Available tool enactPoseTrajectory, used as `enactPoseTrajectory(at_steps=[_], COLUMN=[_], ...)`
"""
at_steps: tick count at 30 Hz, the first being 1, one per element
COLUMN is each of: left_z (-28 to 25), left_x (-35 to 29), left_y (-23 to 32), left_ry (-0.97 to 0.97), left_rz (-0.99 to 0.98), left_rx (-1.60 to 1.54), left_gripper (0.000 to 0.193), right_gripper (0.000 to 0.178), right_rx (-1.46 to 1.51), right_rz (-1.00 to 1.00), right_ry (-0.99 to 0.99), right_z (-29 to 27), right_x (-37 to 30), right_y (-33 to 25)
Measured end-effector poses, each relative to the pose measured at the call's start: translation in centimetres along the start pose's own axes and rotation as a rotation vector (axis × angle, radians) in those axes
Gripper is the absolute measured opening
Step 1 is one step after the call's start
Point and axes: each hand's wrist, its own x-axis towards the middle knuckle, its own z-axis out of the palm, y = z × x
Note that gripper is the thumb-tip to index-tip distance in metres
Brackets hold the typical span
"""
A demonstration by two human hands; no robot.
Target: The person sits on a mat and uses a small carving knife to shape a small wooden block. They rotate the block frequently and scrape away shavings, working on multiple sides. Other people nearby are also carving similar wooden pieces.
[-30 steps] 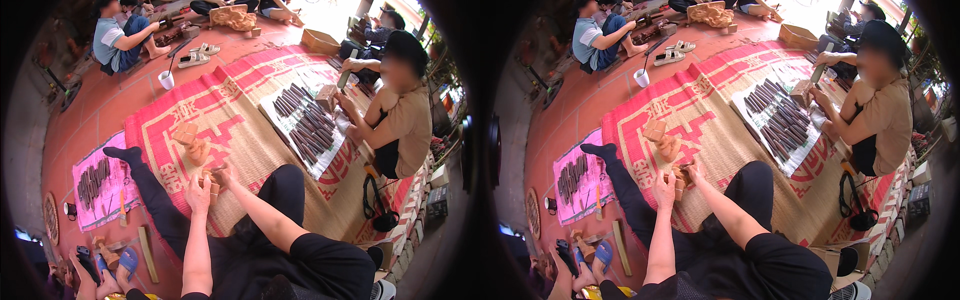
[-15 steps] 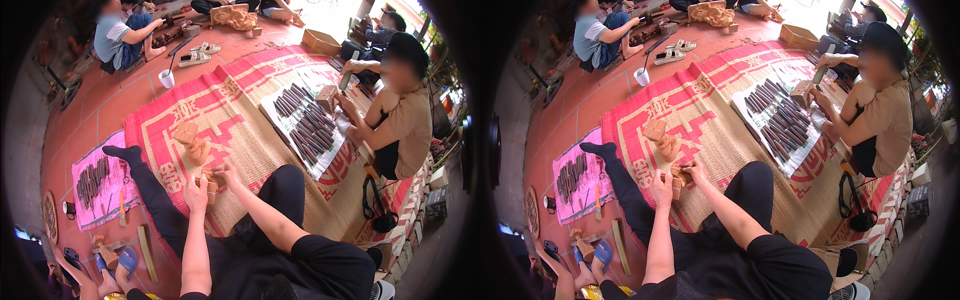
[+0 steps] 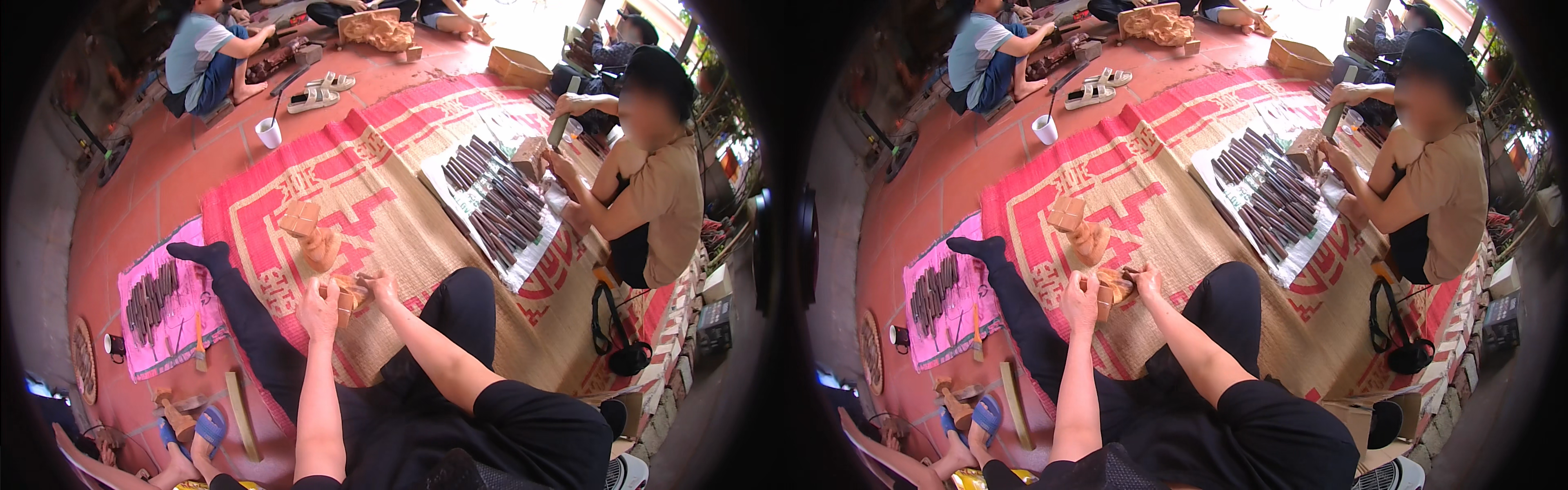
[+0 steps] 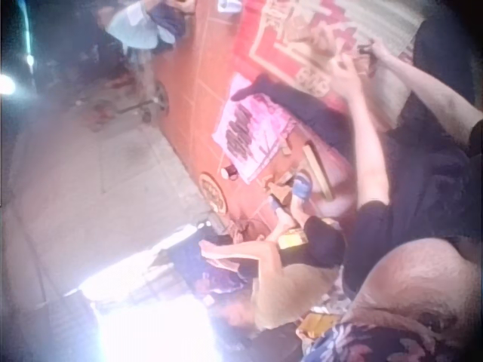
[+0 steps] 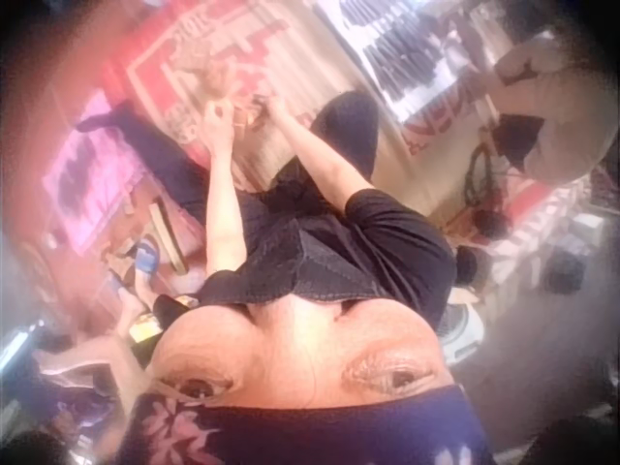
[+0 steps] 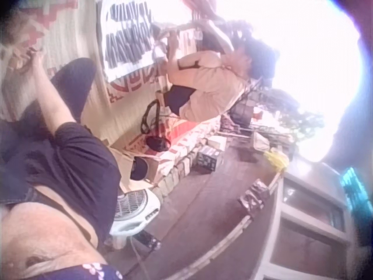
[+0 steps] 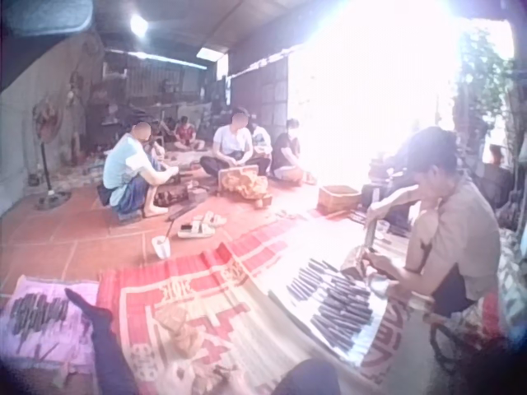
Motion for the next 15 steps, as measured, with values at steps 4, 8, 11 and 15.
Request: enactPoseTrajectory(at_steps=[4, 8, 11, 15], left_z=[-0.1, 0.2, 0.6, 0.7], left_x=[0.3, 0.0, 0.1, 0.5], left_y=[0.1, -0.1, 0.2, 0.4], left_ry=[0.003, 0.022, 0.056, 0.017], left_rz=[-0.049, -0.018, -0.002, -0.005], left_rx=[-0.073, 0.001, -0.011, -0.013], left_gripper=[0.029, 0.029, 0.029, 0.029], right_gripper=[0.020, 0.020, 0.020, 0.020], right_rx=[0.473, 0.344, 0.171, 0.519], right_rz=[-0.144, -0.256, -0.219, 0.067], right_ry=[-0.288, -0.264, -0.176, -0.066], right_z=[0.5, 0.9, 1.5, 1.8], right_x=[-1.0, -1.0, 0.4, 2.2], right_y=[0.4, 1.1, 1.5, 1.2])
